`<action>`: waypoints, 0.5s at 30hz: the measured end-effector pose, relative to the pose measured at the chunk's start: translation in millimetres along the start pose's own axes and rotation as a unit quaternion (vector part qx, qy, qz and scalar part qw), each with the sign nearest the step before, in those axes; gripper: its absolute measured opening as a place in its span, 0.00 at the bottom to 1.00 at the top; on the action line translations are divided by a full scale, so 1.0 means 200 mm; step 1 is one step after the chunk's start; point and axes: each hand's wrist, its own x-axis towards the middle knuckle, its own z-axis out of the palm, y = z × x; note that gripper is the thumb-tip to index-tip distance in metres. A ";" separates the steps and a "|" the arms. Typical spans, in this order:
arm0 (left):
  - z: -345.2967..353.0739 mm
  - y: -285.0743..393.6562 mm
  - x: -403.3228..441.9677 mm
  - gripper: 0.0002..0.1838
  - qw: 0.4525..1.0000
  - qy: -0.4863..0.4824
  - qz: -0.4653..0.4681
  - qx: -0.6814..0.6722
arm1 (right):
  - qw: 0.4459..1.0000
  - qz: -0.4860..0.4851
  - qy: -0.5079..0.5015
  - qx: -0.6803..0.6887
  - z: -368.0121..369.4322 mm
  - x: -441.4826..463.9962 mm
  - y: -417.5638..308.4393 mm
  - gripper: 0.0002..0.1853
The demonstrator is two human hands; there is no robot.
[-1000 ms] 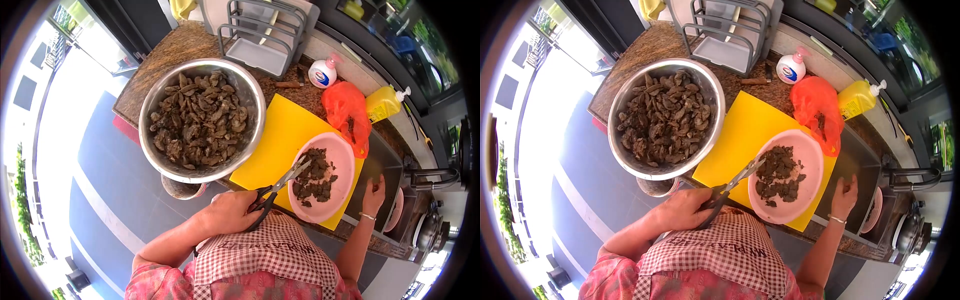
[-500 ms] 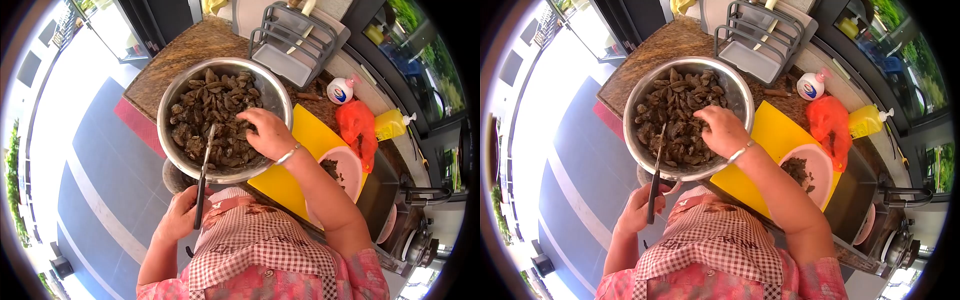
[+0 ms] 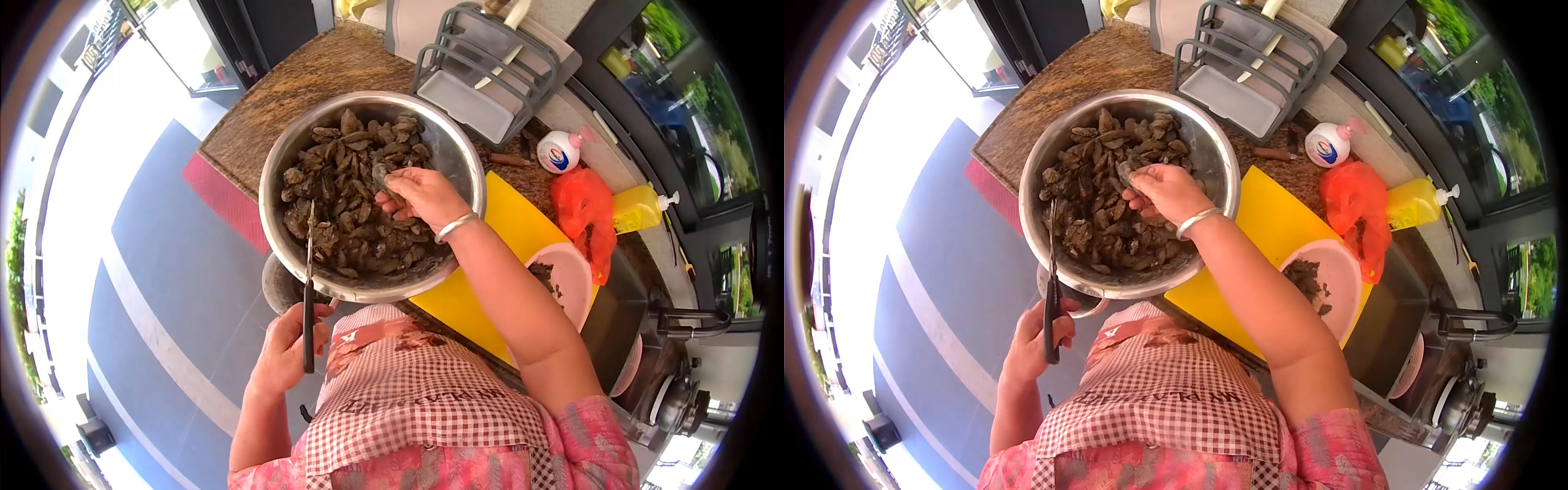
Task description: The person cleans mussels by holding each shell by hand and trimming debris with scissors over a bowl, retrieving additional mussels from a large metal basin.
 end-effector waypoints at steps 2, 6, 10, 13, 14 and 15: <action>0.03 0.02 0.03 0.16 1.000 -0.017 0.005 0.013 | 0.992 0.008 -0.045 0.116 -0.10 -0.14 -0.03 0.13; 0.22 0.09 0.10 0.17 0.996 -0.089 0.010 0.019 | 0.972 -0.046 -0.021 0.229 -0.31 -0.49 0.02 0.16; 0.43 0.11 0.17 0.10 0.985 -0.156 -0.067 0.013 | 0.971 -0.101 0.076 0.202 -0.44 -0.76 0.21 0.18; 0.62 0.21 0.17 0.14 0.975 -0.209 -0.036 0.071 | 0.973 -0.114 0.179 0.094 -0.49 -1.02 0.30 0.19; 0.67 0.18 0.20 0.20 0.963 -0.256 -0.075 0.051 | 0.968 -0.129 0.203 0.067 -0.50 -1.12 0.31 0.19; 0.76 0.22 0.19 0.21 0.959 -0.267 -0.030 0.088 | 0.946 -0.179 0.270 -0.008 -0.51 -1.21 0.35 0.17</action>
